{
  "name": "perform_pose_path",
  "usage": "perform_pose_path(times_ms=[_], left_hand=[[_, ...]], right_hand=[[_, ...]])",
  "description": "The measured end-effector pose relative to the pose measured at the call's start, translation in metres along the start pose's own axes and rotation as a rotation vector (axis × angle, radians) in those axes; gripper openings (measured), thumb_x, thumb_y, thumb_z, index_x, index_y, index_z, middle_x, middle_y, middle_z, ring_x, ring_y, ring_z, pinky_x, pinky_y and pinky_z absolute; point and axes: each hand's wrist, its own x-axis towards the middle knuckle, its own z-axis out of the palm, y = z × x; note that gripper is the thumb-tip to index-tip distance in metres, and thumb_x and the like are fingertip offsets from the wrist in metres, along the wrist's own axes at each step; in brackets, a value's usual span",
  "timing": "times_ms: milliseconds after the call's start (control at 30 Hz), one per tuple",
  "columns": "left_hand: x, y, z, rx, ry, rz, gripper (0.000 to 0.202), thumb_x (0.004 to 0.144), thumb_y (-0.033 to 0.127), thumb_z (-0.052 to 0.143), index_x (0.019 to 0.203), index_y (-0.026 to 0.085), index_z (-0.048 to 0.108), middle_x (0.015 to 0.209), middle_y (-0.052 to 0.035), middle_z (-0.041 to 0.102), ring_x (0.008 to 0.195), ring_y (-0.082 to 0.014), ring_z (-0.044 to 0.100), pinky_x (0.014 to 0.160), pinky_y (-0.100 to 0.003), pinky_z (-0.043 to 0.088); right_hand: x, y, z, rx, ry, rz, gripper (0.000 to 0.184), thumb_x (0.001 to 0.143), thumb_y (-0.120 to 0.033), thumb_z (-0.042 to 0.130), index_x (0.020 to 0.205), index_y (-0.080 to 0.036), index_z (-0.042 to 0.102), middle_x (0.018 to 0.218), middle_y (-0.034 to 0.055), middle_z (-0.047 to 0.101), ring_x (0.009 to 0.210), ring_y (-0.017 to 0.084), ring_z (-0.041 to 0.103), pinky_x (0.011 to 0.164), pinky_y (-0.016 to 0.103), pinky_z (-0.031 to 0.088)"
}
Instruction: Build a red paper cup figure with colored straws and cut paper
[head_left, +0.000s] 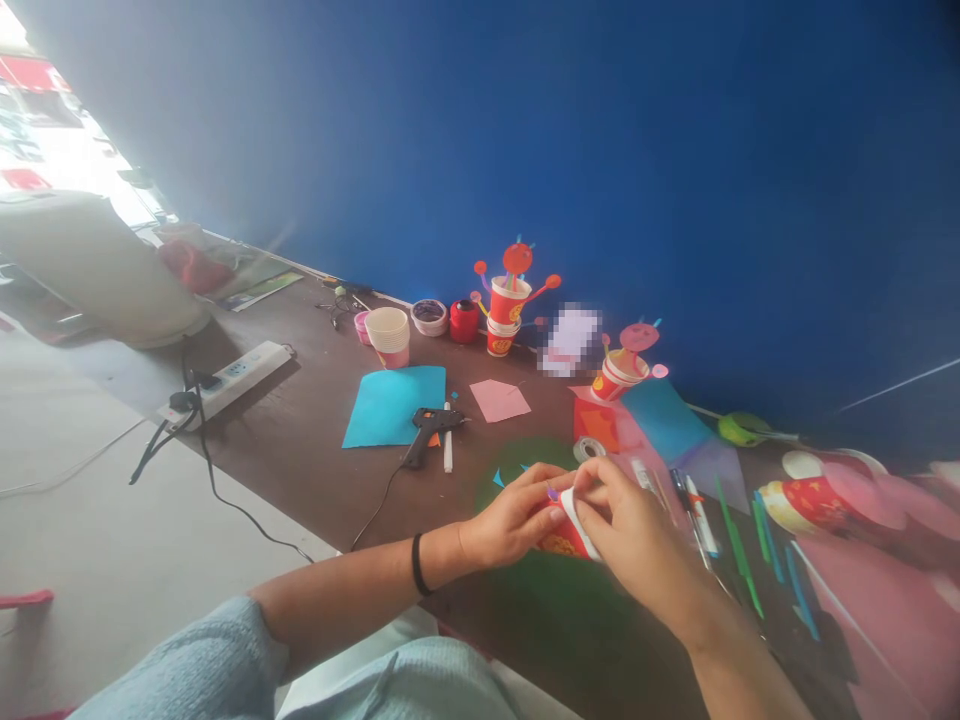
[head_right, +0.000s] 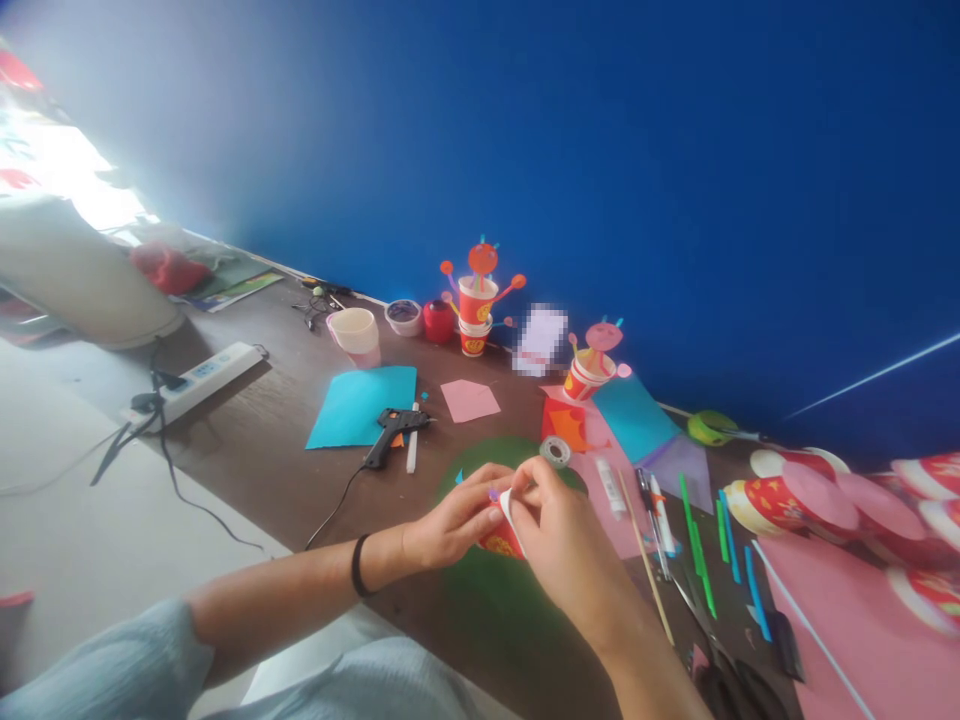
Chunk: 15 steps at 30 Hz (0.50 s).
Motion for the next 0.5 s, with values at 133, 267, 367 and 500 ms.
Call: perform_pose_path(times_ms=[133,267,367,500], left_hand=[[0.001,-0.008,0.004,-0.186,0.17,-0.123,0.035,0.082,0.034,0.06,0.114,0.019,0.061,0.104,-0.0092,0.058,0.097,-0.0204,0.056,0.09,-0.035,0.044],[-0.001,-0.01,0.009,-0.369,0.296,-0.244,0.028,0.075,0.031,0.068,0.098,0.017,0.069,0.099,-0.0089,0.064,0.092,-0.0203,0.059,0.083,-0.033,0.047],[-0.003,-0.01,0.013,-0.432,0.353,-0.261,0.025,0.074,0.031,0.069,0.095,0.017,0.071,0.097,-0.0082,0.066,0.091,-0.0195,0.059,0.083,-0.032,0.047],[0.0,-0.007,0.016,-0.542,0.419,-0.261,0.022,0.077,0.03,0.066,0.094,0.017,0.072,0.098,-0.0084,0.067,0.092,-0.0192,0.059,0.084,-0.031,0.046]], right_hand=[[-0.001,-0.005,-0.002,-0.008,-0.056,0.005,0.007,0.089,-0.027,0.038,0.091,-0.023,0.044,0.062,-0.0032,0.068,0.053,0.014,0.062,0.047,0.022,0.039],[0.002,-0.001,0.002,-0.113,0.01,-0.054,0.007,0.089,-0.023,0.037,0.089,-0.024,0.044,0.062,-0.0047,0.067,0.051,0.013,0.06,0.044,0.022,0.034],[0.005,-0.001,0.008,-0.209,0.052,-0.093,0.008,0.088,-0.019,0.04,0.088,-0.024,0.045,0.067,-0.0045,0.068,0.057,0.014,0.063,0.046,0.022,0.034],[-0.005,-0.008,0.005,-0.331,0.21,-0.186,0.005,0.087,-0.022,0.047,0.089,-0.024,0.051,0.074,-0.0014,0.069,0.065,0.017,0.065,0.051,0.025,0.039]])
